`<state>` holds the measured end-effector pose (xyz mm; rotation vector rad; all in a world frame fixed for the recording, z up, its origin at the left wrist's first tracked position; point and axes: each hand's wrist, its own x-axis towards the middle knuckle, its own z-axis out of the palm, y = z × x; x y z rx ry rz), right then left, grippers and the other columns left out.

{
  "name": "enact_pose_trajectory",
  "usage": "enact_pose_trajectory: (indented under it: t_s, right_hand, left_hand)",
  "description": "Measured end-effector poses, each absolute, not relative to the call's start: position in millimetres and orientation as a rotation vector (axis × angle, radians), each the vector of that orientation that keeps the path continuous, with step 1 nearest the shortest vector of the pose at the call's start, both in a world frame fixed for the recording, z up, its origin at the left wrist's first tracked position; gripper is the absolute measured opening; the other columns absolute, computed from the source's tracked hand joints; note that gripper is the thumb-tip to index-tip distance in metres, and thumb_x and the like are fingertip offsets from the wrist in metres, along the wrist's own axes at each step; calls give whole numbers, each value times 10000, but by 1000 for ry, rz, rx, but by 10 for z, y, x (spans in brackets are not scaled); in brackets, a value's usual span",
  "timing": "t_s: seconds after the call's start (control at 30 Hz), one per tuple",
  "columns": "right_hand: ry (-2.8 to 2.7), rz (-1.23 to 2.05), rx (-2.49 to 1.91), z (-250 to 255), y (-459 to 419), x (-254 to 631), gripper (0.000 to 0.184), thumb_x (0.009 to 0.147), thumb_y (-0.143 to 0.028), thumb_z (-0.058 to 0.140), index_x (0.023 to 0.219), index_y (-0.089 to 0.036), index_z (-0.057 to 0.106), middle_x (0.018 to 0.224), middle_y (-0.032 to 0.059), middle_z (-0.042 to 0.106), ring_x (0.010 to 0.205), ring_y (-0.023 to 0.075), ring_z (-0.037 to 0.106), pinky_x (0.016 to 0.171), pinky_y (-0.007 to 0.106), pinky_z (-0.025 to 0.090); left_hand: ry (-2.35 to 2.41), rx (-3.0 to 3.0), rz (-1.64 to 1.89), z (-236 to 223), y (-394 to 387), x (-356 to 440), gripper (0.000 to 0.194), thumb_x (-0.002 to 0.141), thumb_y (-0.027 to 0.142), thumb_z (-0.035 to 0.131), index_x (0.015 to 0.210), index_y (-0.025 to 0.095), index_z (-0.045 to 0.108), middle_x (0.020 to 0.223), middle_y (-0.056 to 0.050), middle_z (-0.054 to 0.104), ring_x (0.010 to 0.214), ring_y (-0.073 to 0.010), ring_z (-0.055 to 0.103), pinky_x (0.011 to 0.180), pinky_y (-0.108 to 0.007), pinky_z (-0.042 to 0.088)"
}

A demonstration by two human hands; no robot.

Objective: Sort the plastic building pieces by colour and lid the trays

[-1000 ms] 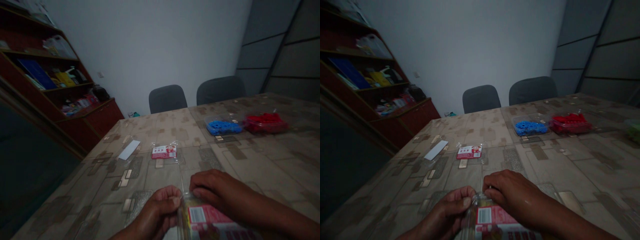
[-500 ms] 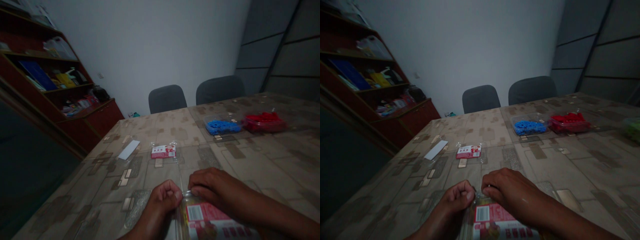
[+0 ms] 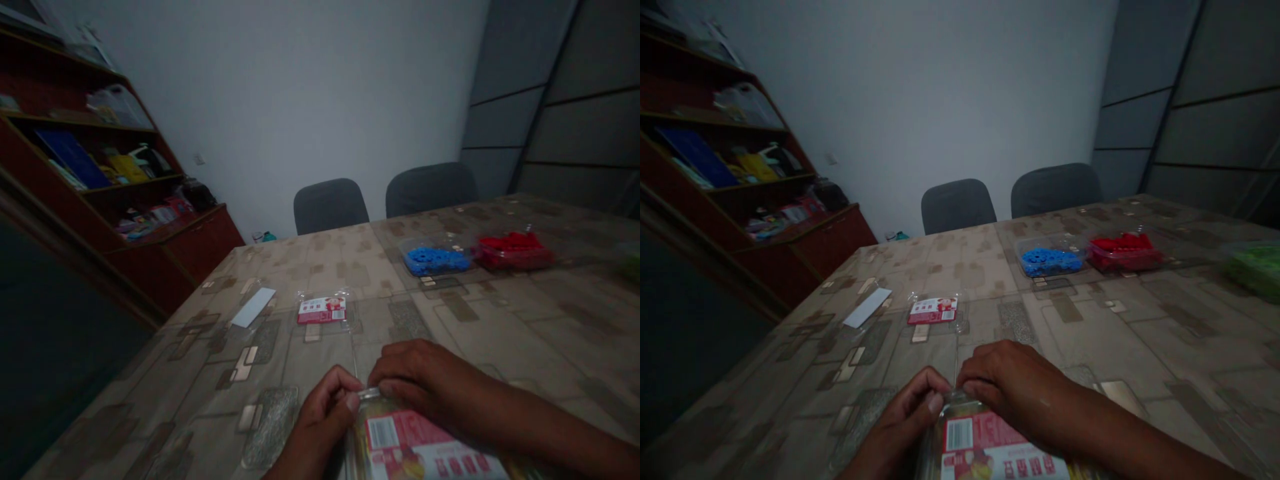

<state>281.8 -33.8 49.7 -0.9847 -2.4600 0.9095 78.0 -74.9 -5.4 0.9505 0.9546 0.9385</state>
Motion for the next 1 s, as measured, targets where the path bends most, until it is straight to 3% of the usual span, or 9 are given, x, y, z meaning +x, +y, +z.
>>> enact_pose_trajectory:
  t_s: [0.07,0.17,0.33,0.63,1.0]
  right_hand:
    - [-2470,894,-998,501,-315,2959,207,930,-199,492,929,-218,698,857,25,694,801,164,613,734,258,411]
    - [-2391,851,-1192,451,-317,3249,192,912,-242,514,811,-192,669,799,34,669,734,169,596,669,261,407]
    - [-2066,1150,-1344,316,-468,3522,295,943,-371,441,732,-198,554,724,13,596,680,159,550,607,251,401]
    - [-1691,1310,-1350,180,-563,3404,428,884,-563,428,630,-222,372,627,-52,335,583,130,336,545,260,287]
    - [-1679,1258,-1379,206,-604,3413,457,878,-598,415,616,-229,349,630,-46,329,594,139,330,555,268,284]
  left_hand:
    - [982,934,937,-80,-739,751,379,699,516,746,764,182,580,629,31,555,580,-115,470,562,-229,316]
    - [1046,931,955,-70,-736,740,411,663,542,765,742,180,587,601,50,523,553,-97,430,549,-220,294]
    - [1087,978,930,20,-768,815,421,657,573,754,726,186,604,591,53,537,549,-95,430,545,-220,303]
    - [1084,933,886,-13,-793,825,397,679,571,740,743,202,605,597,56,564,553,-94,466,564,-216,327]
    - [948,724,865,-48,-754,786,331,689,458,782,813,196,623,666,17,624,564,-111,558,561,-216,379]
